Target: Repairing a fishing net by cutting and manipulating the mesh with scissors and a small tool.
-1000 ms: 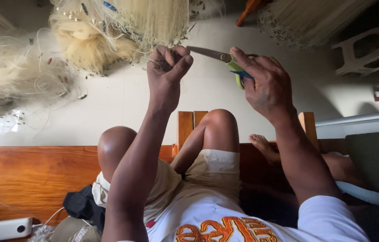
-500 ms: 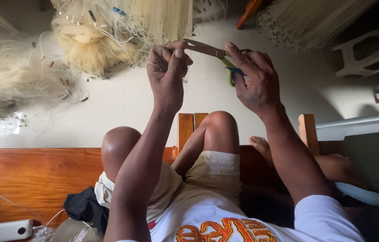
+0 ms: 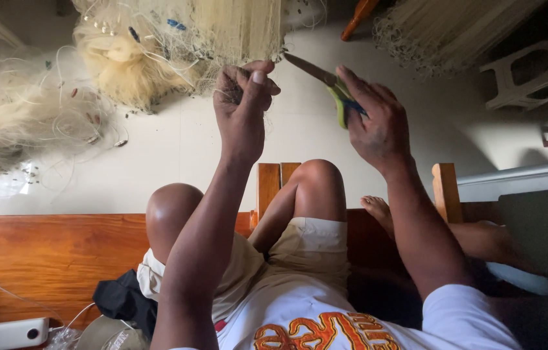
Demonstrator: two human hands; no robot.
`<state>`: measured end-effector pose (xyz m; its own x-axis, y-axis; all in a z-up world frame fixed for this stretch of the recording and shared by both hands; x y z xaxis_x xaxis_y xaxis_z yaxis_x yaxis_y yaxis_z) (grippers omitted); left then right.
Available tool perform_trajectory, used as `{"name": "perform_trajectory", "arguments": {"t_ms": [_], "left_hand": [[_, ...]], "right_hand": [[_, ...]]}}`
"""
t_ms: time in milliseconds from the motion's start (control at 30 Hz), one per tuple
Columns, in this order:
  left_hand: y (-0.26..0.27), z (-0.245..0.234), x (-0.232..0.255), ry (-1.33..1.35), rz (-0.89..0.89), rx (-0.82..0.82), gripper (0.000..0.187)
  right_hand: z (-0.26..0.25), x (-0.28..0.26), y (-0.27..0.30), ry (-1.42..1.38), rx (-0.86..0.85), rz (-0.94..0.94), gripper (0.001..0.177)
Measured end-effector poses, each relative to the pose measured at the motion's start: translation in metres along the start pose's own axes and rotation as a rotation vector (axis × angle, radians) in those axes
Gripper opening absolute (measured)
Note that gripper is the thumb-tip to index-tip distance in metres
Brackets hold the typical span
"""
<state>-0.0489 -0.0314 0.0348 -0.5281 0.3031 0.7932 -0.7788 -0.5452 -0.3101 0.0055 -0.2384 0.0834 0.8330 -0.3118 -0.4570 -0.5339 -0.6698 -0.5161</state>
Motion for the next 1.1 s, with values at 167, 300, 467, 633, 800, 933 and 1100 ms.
{"name": "perform_trajectory", "arguments": {"t_ms": [167,300,467,633,800,933,1100], "left_hand": [[-0.005,-0.01,-0.001,0.121,0.018,-0.061,0.021],[-0.006,-0.015,0.003,-0.029,0.054,-0.065,0.013],[-0.009,-0.022,0.006,-0.181,0.041,-0.095,0.025],[-0.011,-0.021,-0.004,0.079,0.022,-0.161,0.015],[-0.006,-0.022,-0.011,0.265,-0.131,-0.061,0.009],[-0.006,-0.018,-0.003,0.218,-0.081,-0.093,0.011],[-0.012,-0.009,0.01,0.02,-0.003,-0.126,0.023]], "right_hand": [[0.009,0.008,0.057,-0.051,-0.062,0.433,0.05],[0.032,0.019,0.124,0.035,-0.28,0.792,0.042],[0.052,0.035,0.19,0.13,-0.318,0.702,0.043],[0.054,0.027,0.199,0.22,-0.33,0.556,0.035],[0.049,0.019,0.197,0.278,-0.363,0.495,0.033],[0.046,0.026,0.193,0.218,-0.376,0.526,0.028],[0.009,0.012,0.125,-0.167,-0.19,0.865,0.031]]}}
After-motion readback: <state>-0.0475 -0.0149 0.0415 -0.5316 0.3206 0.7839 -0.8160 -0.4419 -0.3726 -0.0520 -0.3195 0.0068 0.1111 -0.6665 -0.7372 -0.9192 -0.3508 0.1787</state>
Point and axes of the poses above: each hand's wrist, its own y-axis away from the middle knuckle, its own z-axis out of the palm, x = y × z, the point moved 2 cm from there along -y, towards the middle knuckle, and after that the axes turned 15 degrees about -y, right-handed, at the moved point
